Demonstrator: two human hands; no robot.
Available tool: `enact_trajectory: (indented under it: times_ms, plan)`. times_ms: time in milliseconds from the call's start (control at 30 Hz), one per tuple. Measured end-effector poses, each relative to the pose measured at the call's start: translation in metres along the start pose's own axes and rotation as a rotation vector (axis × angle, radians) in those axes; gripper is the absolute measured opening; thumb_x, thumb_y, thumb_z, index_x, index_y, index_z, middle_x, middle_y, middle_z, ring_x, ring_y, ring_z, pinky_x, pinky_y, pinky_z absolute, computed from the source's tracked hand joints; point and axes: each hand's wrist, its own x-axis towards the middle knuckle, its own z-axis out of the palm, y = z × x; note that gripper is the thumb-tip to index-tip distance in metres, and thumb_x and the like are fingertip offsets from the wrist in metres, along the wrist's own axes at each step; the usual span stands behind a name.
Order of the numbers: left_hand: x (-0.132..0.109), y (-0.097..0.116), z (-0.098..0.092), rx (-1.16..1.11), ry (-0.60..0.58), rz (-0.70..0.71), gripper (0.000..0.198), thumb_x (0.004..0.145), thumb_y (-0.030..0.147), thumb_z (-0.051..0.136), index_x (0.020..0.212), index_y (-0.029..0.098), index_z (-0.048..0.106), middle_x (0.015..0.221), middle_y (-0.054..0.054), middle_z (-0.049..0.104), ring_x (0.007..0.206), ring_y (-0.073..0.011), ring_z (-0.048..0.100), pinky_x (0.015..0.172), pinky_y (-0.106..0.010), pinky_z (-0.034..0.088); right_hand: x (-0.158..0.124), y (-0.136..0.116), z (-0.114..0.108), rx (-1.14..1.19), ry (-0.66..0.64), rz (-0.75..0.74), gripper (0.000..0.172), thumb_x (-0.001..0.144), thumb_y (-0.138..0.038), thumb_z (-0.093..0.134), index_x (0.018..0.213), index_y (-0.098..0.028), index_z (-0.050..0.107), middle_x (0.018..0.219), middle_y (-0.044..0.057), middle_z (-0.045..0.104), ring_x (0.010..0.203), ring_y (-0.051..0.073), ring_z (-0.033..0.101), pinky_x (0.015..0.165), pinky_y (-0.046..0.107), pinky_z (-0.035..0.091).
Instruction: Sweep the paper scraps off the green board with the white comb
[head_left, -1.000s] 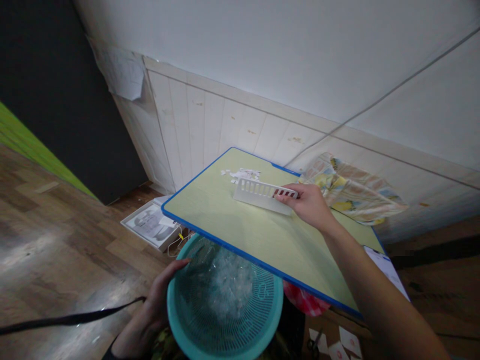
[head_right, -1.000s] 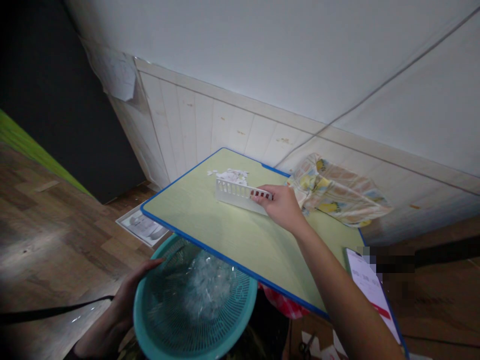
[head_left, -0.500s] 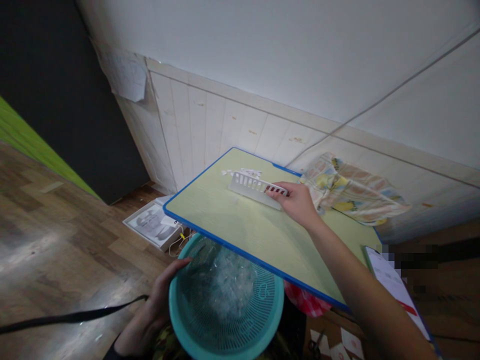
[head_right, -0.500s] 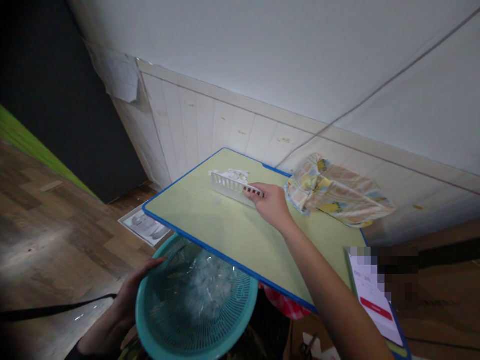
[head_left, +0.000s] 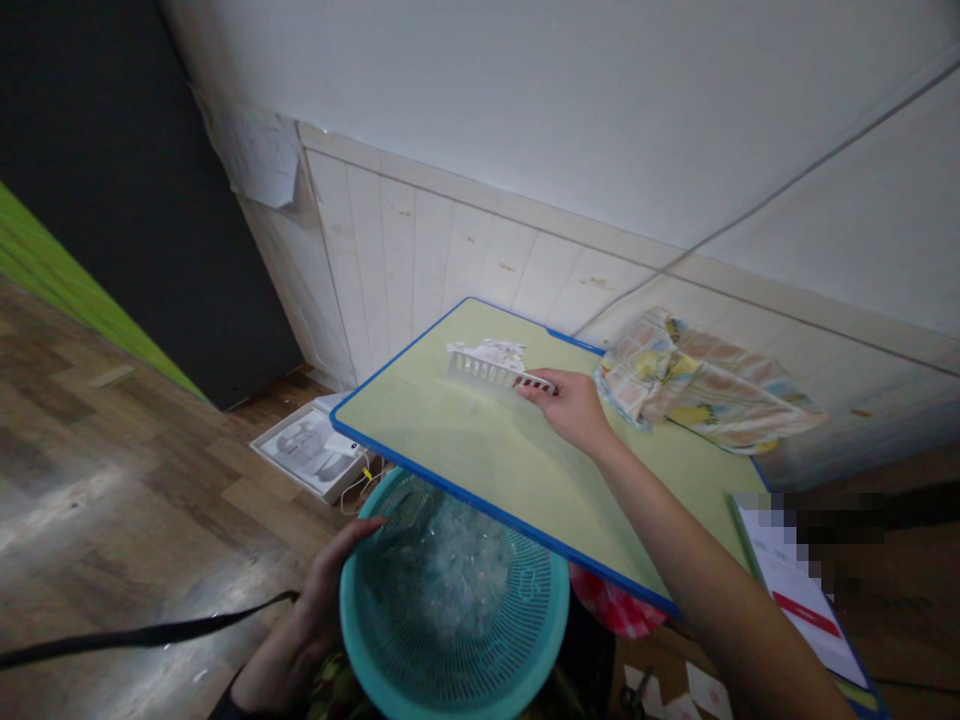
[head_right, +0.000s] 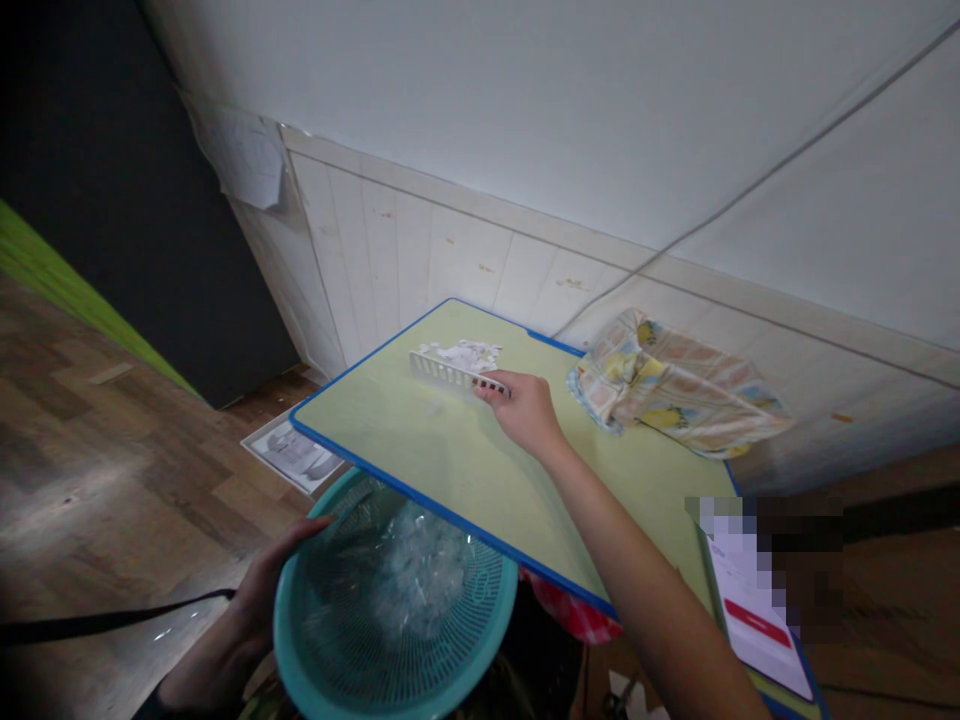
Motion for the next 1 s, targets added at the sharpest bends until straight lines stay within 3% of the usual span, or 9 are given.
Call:
enact_trajectory:
  times_ms: [200,333,433,700,867,1000]
  plan:
    - [0.002,-0.001,-0.003,0.018,-0.018,0.019,0.017,0.086,0.016,0.063,0.084,0.007,0.077,0.062,-0.014,0.079,0.053,-0.0275,0.075,0.058,-0.037,0.063,-0.025,-0.005,-0.014,0.027,-0.102,-0.008,0.020,0.085,-0.030,0.067,0.097,-0.022,0.081,0.088,0.003,0.080,0.073,0.020,0.071,0.067,0.029,0.049]
    - [0.003,-0.001,-0.004,0.026,-0.056,0.037,0.020,0.087,0.016,0.063,0.075,0.007,0.077,0.064,-0.015,0.080,0.054,-0.0259,0.075,0.058,-0.035,0.063,-0.045,0.001,-0.034,0.043,-0.033,0.040,0.021,0.084,-0.033,0.069,0.096,-0.021,0.081,0.092,0.005,0.080,0.077,0.022,0.072,0.070,0.031,0.052]
    - [0.003,-0.001,-0.003,0.031,-0.052,0.034,0.018,0.086,0.015,0.064,0.073,0.009,0.076,0.064,-0.014,0.080,0.054,-0.0257,0.075,0.058,-0.034,0.063,-0.058,0.003,-0.046,0.068,0.037,0.044,0.020,0.083,-0.034,0.071,0.095,-0.021,0.080,0.091,0.005,0.080,0.079,0.023,0.073,0.072,0.032,0.055]
    - [0.008,-0.004,-0.003,0.026,-0.023,0.030,0.018,0.087,0.015,0.062,0.091,0.006,0.077,0.063,-0.014,0.080,0.056,-0.0294,0.076,0.057,-0.038,0.064,-0.088,0.004,-0.068,0.018,-0.063,0.060,0.016,0.083,-0.032,0.071,0.093,-0.024,0.081,0.091,0.004,0.081,0.077,0.023,0.075,0.068,0.030,0.057]
    - [0.006,-0.005,-0.001,0.033,-0.035,0.021,0.020,0.088,0.015,0.060,0.078,0.007,0.076,0.061,-0.015,0.079,0.053,-0.0286,0.076,0.055,-0.036,0.063,-0.097,0.001,-0.084,-0.074,0.003,0.040,0.015,0.084,-0.030,0.070,0.092,-0.023,0.081,0.088,0.003,0.081,0.075,0.022,0.075,0.065,0.028,0.059]
    - [0.004,-0.005,0.002,0.043,-0.034,0.014,0.024,0.090,0.015,0.058,0.077,0.006,0.076,0.063,-0.016,0.079,0.054,-0.0284,0.076,0.057,-0.037,0.064,-0.102,0.001,-0.088,-0.050,-0.030,0.045,0.014,0.083,-0.027,0.070,0.092,-0.023,0.081,0.089,0.002,0.081,0.076,0.021,0.076,0.066,0.027,0.060]
